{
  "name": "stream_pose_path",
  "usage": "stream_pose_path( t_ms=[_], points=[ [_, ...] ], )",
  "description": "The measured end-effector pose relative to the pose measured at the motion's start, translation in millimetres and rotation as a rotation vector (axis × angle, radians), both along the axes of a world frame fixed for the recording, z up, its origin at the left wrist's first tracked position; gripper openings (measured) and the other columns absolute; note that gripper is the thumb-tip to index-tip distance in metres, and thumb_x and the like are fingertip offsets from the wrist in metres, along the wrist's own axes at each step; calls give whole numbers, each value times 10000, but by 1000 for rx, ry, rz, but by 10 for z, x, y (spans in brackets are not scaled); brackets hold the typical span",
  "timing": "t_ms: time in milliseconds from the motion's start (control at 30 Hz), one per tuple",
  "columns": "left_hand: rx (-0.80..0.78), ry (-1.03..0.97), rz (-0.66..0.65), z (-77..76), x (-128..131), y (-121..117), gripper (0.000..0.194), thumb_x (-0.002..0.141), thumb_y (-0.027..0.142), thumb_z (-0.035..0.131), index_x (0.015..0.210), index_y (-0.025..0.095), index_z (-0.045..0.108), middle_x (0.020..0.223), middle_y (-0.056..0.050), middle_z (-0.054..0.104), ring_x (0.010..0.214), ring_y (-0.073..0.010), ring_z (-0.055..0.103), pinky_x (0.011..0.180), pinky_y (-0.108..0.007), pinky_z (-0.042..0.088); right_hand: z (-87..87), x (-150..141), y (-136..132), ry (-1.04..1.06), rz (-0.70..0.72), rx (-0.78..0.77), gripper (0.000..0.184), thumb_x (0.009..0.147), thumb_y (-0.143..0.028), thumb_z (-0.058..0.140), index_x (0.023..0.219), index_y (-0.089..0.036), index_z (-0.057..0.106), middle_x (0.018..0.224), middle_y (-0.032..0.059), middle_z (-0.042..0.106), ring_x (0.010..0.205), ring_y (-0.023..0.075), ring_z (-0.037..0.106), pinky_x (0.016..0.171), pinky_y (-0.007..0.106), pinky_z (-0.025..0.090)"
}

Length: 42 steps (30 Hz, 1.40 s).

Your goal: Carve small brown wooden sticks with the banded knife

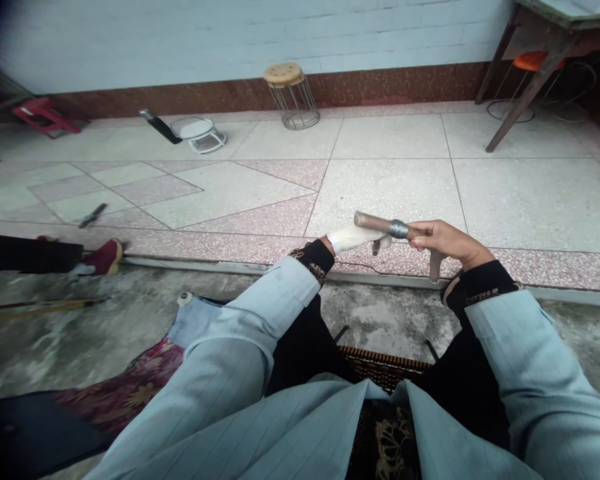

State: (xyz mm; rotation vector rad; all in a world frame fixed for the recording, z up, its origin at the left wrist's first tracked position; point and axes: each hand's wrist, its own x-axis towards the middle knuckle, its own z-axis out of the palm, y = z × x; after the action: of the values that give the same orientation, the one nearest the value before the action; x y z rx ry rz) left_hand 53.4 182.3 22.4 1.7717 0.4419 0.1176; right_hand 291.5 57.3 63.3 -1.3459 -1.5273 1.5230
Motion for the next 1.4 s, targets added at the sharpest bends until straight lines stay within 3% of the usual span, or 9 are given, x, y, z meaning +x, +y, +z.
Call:
stream_pose_path(
  t_ms=[133, 267, 500, 700, 767, 867, 1033, 1200, 1400],
  points=[
    [115, -94, 31, 4, 7, 31, 284, 905, 434, 595, 909, 152, 623, 899, -28, 635, 806, -142, 604, 816, -321, 486, -92, -31, 40, 102, -72, 143, 317, 826, -460, 767, 917, -166, 692, 775, 12, 548, 644, 107, 441, 508, 226, 348],
    [338, 50, 5, -41, 41, 22, 142, 797, 226, 643, 917, 151, 628, 882, -20, 646, 826, -154, 578, 804, -305, 468, -135, -25, 60, 209, -119, 222, 318, 829, -459, 772, 933, -172, 686, 799, 22, 581, 697, 126, 477, 585, 243, 365],
    [362, 203, -8, -41, 15, 17, 255, 746, 160, 635, 989, 159, 710, 1013, -91, 743, 961, -221, 651, 896, -334, 498, -80, -18, 13, 206, -88, 231, 294, 833, -451, 766, 933, -183, 698, 804, 21, 584, 697, 132, 483, 576, 245, 361],
    [289, 106, -6, 24, 38, -29, 566, 782, 269, 655, 1336, 168, 606, 1292, -151, 679, 1222, -282, 601, 1068, -434, 443, -25, -149, 5, 130, -32, 102, 289, 817, -447, 768, 924, -190, 694, 814, 12, 562, 644, 119, 480, 528, 248, 362],
    [179, 6, -44, 22, 62, -81, 558, 848, 337, 621, 1378, 176, 556, 1236, -145, 693, 1170, -253, 631, 1031, -434, 476, -45, -179, 37, 143, -87, 124, 287, 800, -441, 785, 885, -182, 695, 785, 8, 567, 649, 117, 478, 562, 252, 374],
    [-10, -76, -24, -13, 74, -119, 428, 930, 421, 547, 1283, 180, 576, 937, -65, 689, 895, -177, 676, 827, -346, 547, -91, -159, 87, 252, -273, 156, 324, 751, -448, 827, 882, -185, 691, 769, 5, 591, 661, 115, 495, 603, 251, 394],
    [-92, -165, 125, -44, 62, -97, 286, 986, 380, 471, 1060, 152, 628, 617, 50, 499, 554, -83, 505, 596, -219, 451, -113, -60, 112, 343, -493, 132, 397, 676, -470, 880, 868, -196, 668, 779, 0, 604, 649, 110, 512, 585, 242, 413],
    [-45, 110, -89, 51, 69, -194, 186, 927, 290, 567, 828, 156, 649, 557, 38, 518, 520, -93, 484, 552, -227, 423, -104, -84, 111, 298, -485, 106, 400, 670, -473, 864, 867, -192, 660, 762, -1, 592, 632, 107, 503, 560, 240, 412],
    [-18, 103, 13, 228, 45, -291, 189, 938, 269, 540, 878, 170, 689, 599, 18, 538, 585, -109, 509, 659, -255, 480, -178, -50, 181, 144, -624, 195, 373, 714, -505, 767, 888, -210, 620, 747, -3, 562, 616, 124, 485, 561, 268, 406]
  ],
)
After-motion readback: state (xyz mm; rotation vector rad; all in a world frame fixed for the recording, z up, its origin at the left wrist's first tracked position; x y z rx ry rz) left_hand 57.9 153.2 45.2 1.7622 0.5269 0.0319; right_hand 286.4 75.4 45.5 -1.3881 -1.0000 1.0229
